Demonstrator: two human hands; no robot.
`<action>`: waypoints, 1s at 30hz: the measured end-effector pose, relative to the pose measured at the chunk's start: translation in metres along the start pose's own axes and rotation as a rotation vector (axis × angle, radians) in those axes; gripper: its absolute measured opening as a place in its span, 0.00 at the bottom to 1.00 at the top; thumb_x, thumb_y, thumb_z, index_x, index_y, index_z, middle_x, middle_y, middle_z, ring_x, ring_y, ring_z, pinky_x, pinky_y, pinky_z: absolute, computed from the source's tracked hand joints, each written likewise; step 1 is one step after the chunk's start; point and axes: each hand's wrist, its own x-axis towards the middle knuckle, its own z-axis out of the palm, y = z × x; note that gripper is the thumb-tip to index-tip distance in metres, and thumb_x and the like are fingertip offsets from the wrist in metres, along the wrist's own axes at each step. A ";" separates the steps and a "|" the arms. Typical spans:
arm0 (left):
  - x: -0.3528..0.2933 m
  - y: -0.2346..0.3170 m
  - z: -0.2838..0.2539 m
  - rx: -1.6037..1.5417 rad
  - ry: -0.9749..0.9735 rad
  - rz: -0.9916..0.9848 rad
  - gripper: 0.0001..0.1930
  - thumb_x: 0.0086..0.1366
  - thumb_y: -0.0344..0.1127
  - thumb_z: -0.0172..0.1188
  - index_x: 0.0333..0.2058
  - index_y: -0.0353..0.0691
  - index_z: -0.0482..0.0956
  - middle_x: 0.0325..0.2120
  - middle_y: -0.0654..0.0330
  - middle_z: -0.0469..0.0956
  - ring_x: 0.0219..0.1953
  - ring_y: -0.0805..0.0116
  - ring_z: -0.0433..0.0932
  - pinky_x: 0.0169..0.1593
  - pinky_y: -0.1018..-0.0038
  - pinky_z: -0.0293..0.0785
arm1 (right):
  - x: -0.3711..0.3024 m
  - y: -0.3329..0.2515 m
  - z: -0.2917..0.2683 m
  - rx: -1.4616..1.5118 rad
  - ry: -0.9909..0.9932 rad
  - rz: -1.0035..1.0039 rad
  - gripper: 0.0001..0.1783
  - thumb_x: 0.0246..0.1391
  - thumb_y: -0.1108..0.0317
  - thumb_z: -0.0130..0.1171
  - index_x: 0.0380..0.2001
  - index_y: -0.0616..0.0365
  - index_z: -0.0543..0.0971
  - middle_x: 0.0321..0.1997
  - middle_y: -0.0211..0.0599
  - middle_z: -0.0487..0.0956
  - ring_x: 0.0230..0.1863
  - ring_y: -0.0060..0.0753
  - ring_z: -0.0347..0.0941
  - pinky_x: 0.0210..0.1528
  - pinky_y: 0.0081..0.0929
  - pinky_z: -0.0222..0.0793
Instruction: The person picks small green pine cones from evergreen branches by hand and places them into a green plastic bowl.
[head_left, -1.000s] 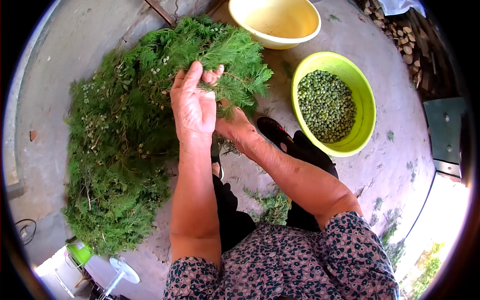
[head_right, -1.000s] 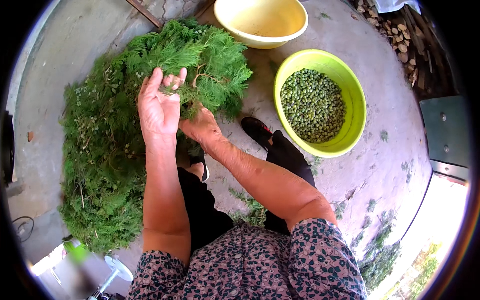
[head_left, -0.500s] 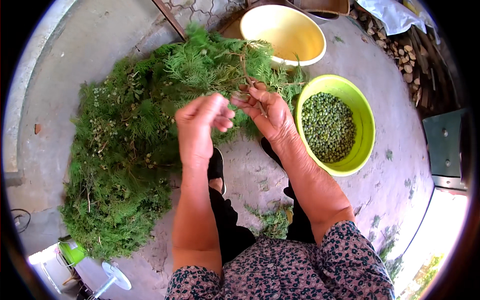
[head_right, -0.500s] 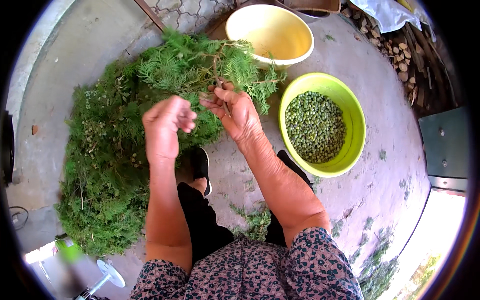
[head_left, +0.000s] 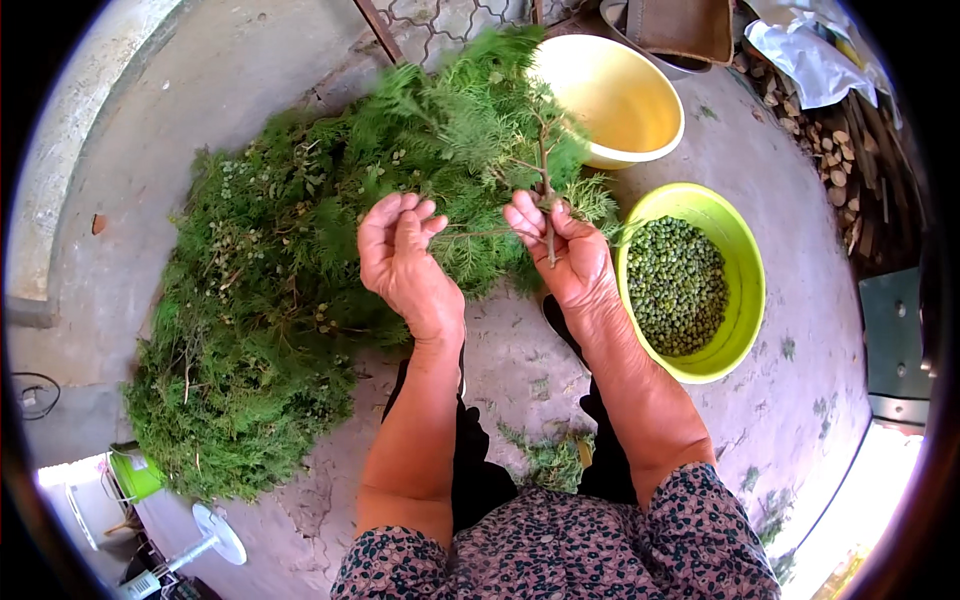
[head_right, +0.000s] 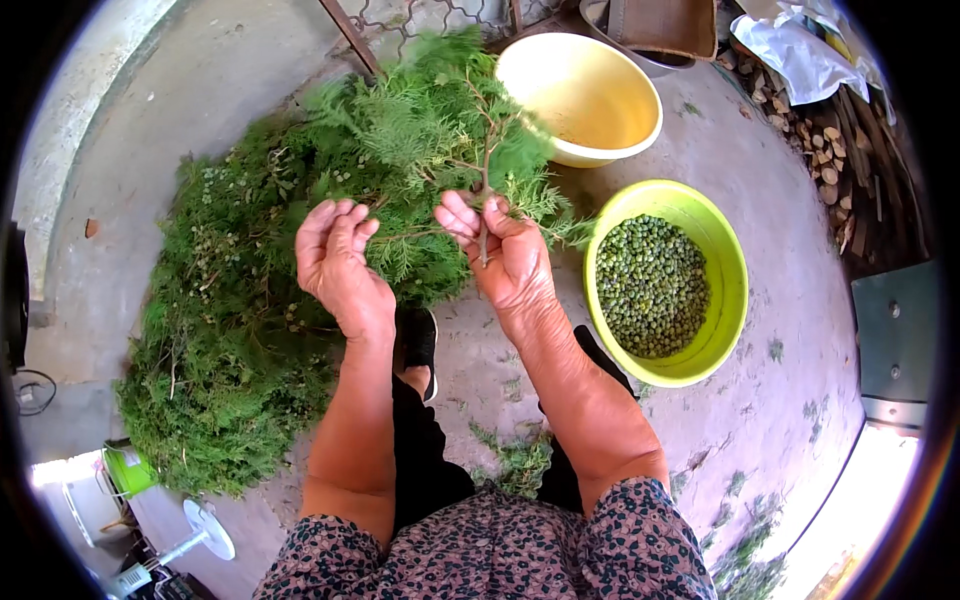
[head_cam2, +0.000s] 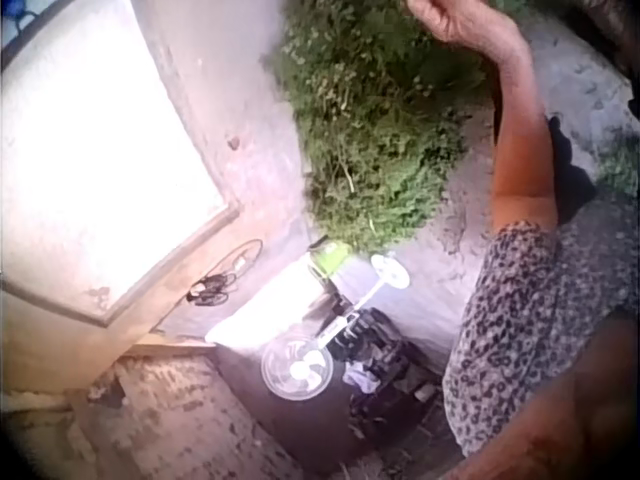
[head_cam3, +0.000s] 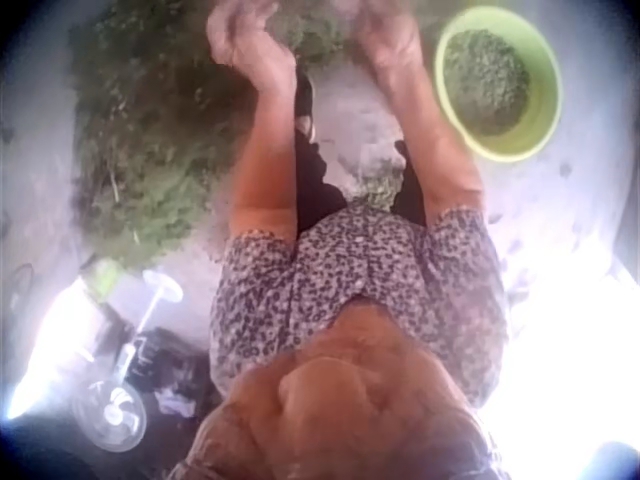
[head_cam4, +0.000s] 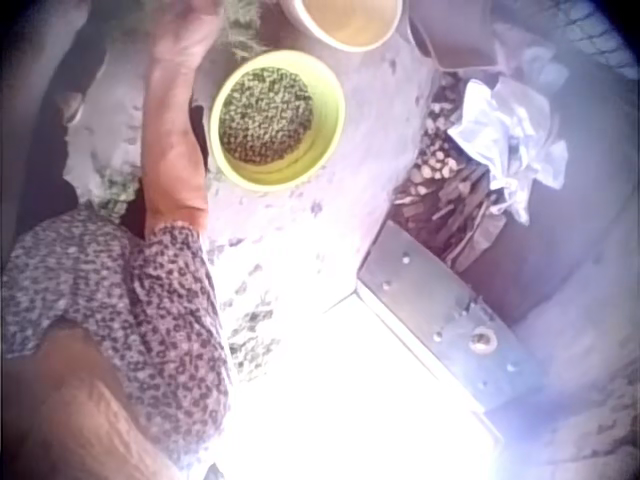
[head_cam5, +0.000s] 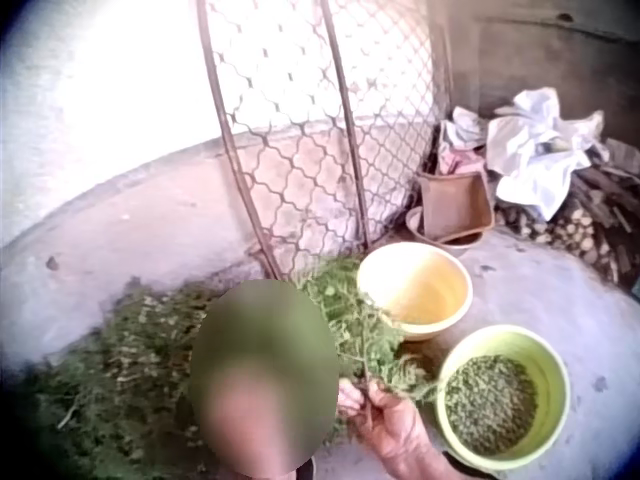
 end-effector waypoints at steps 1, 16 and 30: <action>-0.002 0.003 0.002 0.053 0.029 0.138 0.04 0.57 0.20 0.48 0.29 0.34 0.72 0.29 0.57 0.74 0.28 0.71 0.73 0.31 0.80 0.71 | 0.001 0.000 0.000 0.000 -0.002 0.003 0.06 0.57 0.74 0.39 0.35 0.64 0.64 0.43 0.55 0.69 0.47 0.52 0.68 0.54 0.46 0.62; 0.022 -0.016 -0.010 -0.243 -0.176 -0.513 0.15 0.64 0.38 0.44 0.43 0.34 0.62 0.41 0.50 0.71 0.43 0.64 0.71 0.47 0.69 0.68 | 0.006 0.003 -0.003 0.128 0.176 -0.009 0.13 0.58 0.73 0.36 0.44 0.69 0.58 0.46 0.54 0.69 0.48 0.54 0.66 0.55 0.46 0.61; 0.022 0.008 -0.002 -0.271 -0.316 -0.542 0.12 0.59 0.37 0.53 0.35 0.33 0.73 0.21 0.59 0.73 0.17 0.73 0.66 0.23 0.79 0.62 | 0.008 0.023 -0.014 -0.110 0.338 0.117 0.06 0.57 0.74 0.37 0.37 0.65 0.61 0.39 0.53 0.71 0.40 0.47 0.72 0.46 0.46 0.70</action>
